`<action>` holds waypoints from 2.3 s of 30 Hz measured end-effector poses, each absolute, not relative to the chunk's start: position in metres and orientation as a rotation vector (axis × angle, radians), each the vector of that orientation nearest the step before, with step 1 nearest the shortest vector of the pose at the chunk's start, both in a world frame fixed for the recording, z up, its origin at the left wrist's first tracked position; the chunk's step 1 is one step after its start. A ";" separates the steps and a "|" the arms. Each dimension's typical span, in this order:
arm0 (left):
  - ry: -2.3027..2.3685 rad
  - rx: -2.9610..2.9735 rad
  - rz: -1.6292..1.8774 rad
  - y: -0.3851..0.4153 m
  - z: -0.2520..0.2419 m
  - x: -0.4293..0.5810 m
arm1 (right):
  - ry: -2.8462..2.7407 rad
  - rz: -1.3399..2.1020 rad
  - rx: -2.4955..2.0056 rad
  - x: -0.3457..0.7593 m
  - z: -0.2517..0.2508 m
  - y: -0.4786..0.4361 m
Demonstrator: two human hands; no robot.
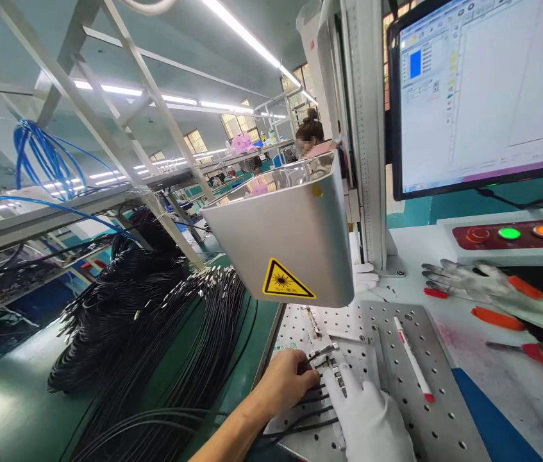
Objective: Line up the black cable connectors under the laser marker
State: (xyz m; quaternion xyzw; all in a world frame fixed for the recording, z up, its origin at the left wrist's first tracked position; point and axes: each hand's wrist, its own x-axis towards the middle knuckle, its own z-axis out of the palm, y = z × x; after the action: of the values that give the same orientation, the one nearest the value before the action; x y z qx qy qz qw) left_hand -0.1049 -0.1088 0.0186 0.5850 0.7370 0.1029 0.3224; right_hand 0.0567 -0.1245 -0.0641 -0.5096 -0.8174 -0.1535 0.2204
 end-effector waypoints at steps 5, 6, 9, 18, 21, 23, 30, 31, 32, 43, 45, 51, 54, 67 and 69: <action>1.951 1.535 0.244 -0.110 0.020 -0.102 | -2.258 -0.506 -1.286 0.064 -0.057 -0.121; 1.952 1.535 0.237 -0.110 0.021 -0.101 | -2.247 -0.528 -1.261 0.065 -0.057 -0.120; 1.956 1.546 0.216 -0.110 0.024 -0.098 | -2.270 -0.546 -1.255 0.067 -0.059 -0.117; 1.893 1.594 0.229 -0.113 0.026 -0.103 | -2.281 -0.597 -1.293 0.067 -0.071 -0.116; 1.901 1.614 0.204 -0.112 0.030 -0.105 | -2.335 -0.577 -1.337 0.067 -0.071 -0.118; 1.895 1.651 0.108 -0.112 0.036 -0.105 | -2.391 -0.519 -1.393 0.066 -0.073 -0.119; 1.848 1.770 -0.170 -0.111 0.049 -0.097 | -2.403 -0.374 -1.462 0.063 -0.100 -0.110; 1.846 1.784 -0.187 -0.111 0.048 -0.095 | -2.388 -0.377 -1.468 0.064 -0.104 -0.109; 1.843 1.795 -0.202 -0.111 0.047 -0.094 | -2.374 -0.377 -1.471 0.065 -0.107 -0.107; 1.871 1.830 -0.206 -0.113 0.041 -0.088 | -2.195 -0.312 -1.529 0.059 -0.110 -0.108; 1.877 1.827 -0.188 -0.113 0.039 -0.088 | -2.179 -0.304 -1.575 0.057 -0.104 -0.110; 1.889 1.820 -0.199 -0.113 0.038 -0.088 | -2.162 -0.238 -1.591 0.052 -0.090 -0.112; 1.898 1.805 -0.205 -0.112 0.040 -0.088 | -2.093 -0.153 -1.667 0.050 -0.091 -0.110; 1.845 1.649 -0.116 -0.106 0.045 -0.094 | -2.070 -0.105 -1.669 0.049 -0.092 -0.111; 1.836 1.601 -0.065 -0.104 0.044 -0.095 | -2.037 -0.115 -1.692 0.048 -0.091 -0.110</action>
State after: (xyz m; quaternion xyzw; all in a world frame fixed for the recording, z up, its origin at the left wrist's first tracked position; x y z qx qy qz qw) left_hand -0.0954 -0.1045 0.0440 0.6166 0.7071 -0.0249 0.3453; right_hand 0.0480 -0.1098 -0.0907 -0.6193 -0.7454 -0.0419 0.2430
